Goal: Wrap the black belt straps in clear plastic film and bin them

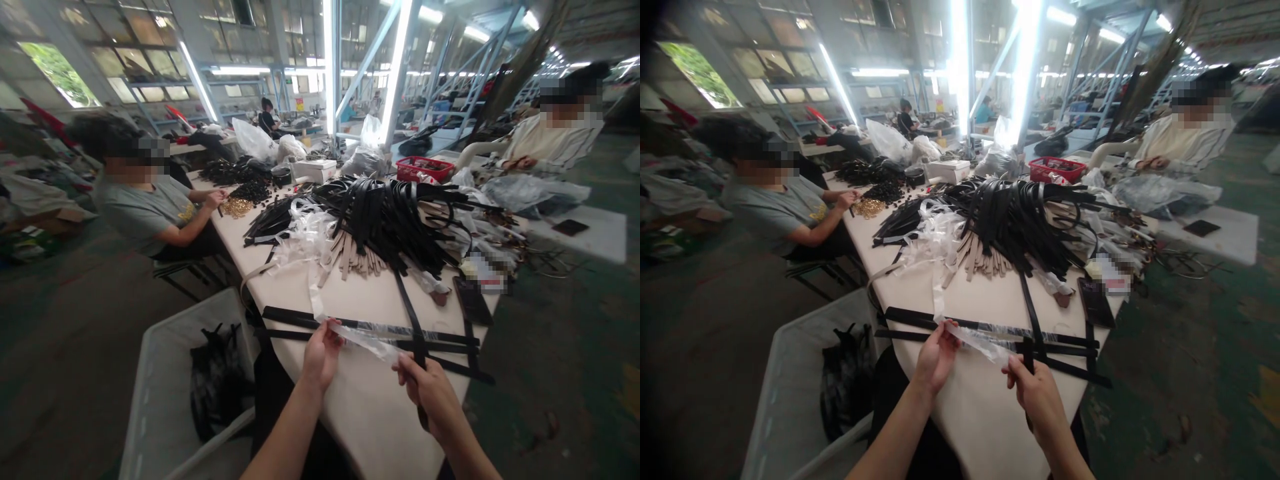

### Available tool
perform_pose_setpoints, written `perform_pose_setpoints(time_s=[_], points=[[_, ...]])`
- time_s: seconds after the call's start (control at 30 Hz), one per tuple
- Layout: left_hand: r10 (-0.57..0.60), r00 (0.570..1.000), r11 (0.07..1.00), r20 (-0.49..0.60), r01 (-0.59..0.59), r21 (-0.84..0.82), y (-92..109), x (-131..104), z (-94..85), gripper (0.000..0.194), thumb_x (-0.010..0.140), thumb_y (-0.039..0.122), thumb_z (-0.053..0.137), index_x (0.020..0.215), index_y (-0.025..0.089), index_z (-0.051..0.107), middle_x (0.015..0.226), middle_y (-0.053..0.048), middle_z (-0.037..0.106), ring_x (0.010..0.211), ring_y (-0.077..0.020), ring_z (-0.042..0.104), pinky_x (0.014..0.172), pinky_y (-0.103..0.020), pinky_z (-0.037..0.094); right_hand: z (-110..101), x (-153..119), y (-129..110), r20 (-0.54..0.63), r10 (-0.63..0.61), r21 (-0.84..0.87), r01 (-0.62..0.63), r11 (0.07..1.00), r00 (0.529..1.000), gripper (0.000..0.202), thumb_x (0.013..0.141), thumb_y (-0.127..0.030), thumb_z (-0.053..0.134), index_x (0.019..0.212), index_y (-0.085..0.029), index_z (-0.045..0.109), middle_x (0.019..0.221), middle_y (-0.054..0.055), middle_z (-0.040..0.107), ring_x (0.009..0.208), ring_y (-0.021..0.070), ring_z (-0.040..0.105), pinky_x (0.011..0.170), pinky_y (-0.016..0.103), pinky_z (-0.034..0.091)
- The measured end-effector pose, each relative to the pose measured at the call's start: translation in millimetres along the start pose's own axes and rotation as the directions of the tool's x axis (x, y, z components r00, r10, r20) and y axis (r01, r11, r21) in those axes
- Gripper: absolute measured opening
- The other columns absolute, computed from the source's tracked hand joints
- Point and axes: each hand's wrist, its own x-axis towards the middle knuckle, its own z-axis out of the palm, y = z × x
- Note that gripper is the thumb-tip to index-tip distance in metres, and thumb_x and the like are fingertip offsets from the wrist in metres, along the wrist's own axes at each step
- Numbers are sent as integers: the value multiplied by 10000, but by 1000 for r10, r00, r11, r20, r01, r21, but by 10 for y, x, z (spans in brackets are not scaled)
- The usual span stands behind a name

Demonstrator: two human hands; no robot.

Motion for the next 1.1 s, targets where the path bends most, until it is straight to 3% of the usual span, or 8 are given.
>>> perform_pose_setpoints(time_s=[0.17,0.27,0.43,0.6,0.67,0.77,0.9,1.1], points=[[-60,981,981,186,92,-168,227,56,-3,202,912,206,527,714,173,544,657,-9,530,707,-166,605,803,-362,513,-82,79,204,17,130,325,-128,937,991,393,766,-485,720,749,-96,664,608,17,596,376,23,256,367,196,186],[15,978,985,207,20,-169,290,107,50,291,896,301,569,650,193,456,553,60,351,499,-101,428,706,-337,505,-47,86,293,-6,139,363,-128,923,990,383,737,-472,759,750,-110,636,613,13,605,375,14,244,357,184,185],[202,969,979,145,-205,7,520,284,55,237,723,92,748,785,176,534,591,91,352,489,-50,379,560,-210,393,-67,79,414,-84,93,328,-61,943,992,415,705,-491,798,783,-119,631,637,15,614,392,15,247,360,184,193],[170,964,982,204,-182,44,1036,502,-66,362,806,433,725,1022,169,604,599,79,356,462,-67,346,474,-215,339,-176,121,508,-147,67,260,-27,965,987,443,668,-517,817,743,-117,642,527,-37,498,391,31,246,361,200,163],[167,961,982,221,-181,48,1257,622,-105,338,876,440,621,1051,151,608,592,69,356,443,-72,305,450,-219,318,-216,140,530,-166,73,257,-29,966,983,454,645,-525,826,737,-121,640,522,-46,483,391,34,250,357,202,177],[245,958,960,146,-261,103,1554,836,-88,191,935,234,466,1010,135,612,575,55,365,438,-77,298,467,-211,326,-270,166,548,-191,91,263,-38,964,977,464,621,-533,835,728,-128,634,483,-79,412,389,30,221,354,199,181],[363,928,903,-82,-329,276,1889,1086,93,261,953,127,338,939,103,598,641,-22,526,506,-102,429,576,-253,431,-276,186,559,-201,101,244,-50,969,974,480,606,-539,836,771,-134,639,462,-117,309,393,38,202,356,200,184],[569,791,798,-225,-465,385,2331,1115,344,146,960,90,394,971,153,525,817,-35,635,647,-124,532,658,-239,425,-96,194,624,-232,105,236,-49,971,967,493,594,-567,819,759,-143,629,459,-126,274,379,49,211,362,220,185]])
